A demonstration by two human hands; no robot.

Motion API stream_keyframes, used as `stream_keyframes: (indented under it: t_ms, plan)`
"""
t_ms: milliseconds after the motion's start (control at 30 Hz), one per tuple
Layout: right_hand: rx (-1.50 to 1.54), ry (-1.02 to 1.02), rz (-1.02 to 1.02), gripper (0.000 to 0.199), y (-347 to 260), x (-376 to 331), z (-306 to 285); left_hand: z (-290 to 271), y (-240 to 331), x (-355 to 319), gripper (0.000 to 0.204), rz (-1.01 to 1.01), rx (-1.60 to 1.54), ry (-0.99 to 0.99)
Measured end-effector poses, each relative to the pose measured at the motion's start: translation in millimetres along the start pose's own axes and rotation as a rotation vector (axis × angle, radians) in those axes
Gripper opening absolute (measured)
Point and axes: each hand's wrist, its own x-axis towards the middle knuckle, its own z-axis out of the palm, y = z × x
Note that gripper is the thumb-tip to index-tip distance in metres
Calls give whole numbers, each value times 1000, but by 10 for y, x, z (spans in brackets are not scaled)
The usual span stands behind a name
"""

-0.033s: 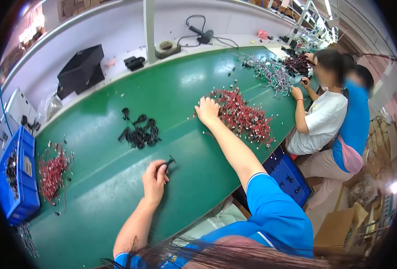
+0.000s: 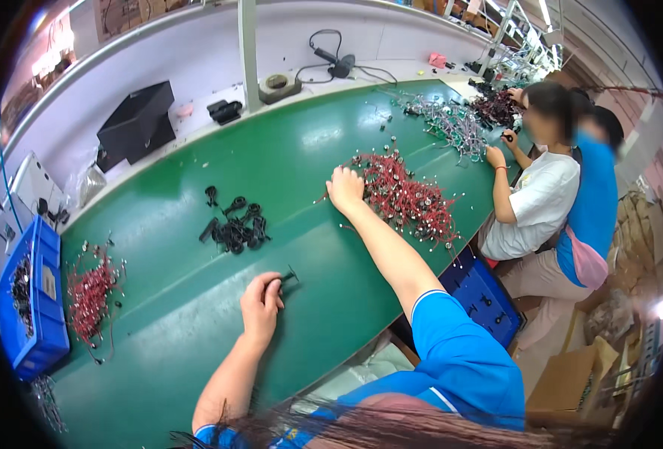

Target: Assembling small black plastic components with red wire assemblies at a production workbench.

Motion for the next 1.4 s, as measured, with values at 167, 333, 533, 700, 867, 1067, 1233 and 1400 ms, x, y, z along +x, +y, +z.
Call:
stream_keyframes:
  t_ms: [167,333,533,700,867,1067,1233,1400]
  plan:
    - [184,-312,-95,24,-5,72,-228,-9,-15,5,13,107,107,10]
    - [128,-348,-68,24,10,54,-301,17,-20,21,12,69,53,4]
    - [47,-401,8,25,-54,174,-383,19,-62,25,12,48,32,1]
    - [-23,-447,5,25,-251,260,-418,9,-22,20,12,10,36,-27]
    - [-95,-497,-46,25,-271,262,-495,10,-37,8,12,25,14,-6]
    - [-205,-548,-114,26,-245,217,-593,6,-26,15,11,49,47,-6]
    - [-263,-549,-195,27,-216,291,-581,5,-16,15,11,65,42,-14]
    - [-176,-490,-339,31,-170,316,-457,11,-6,21,13,87,73,-23]
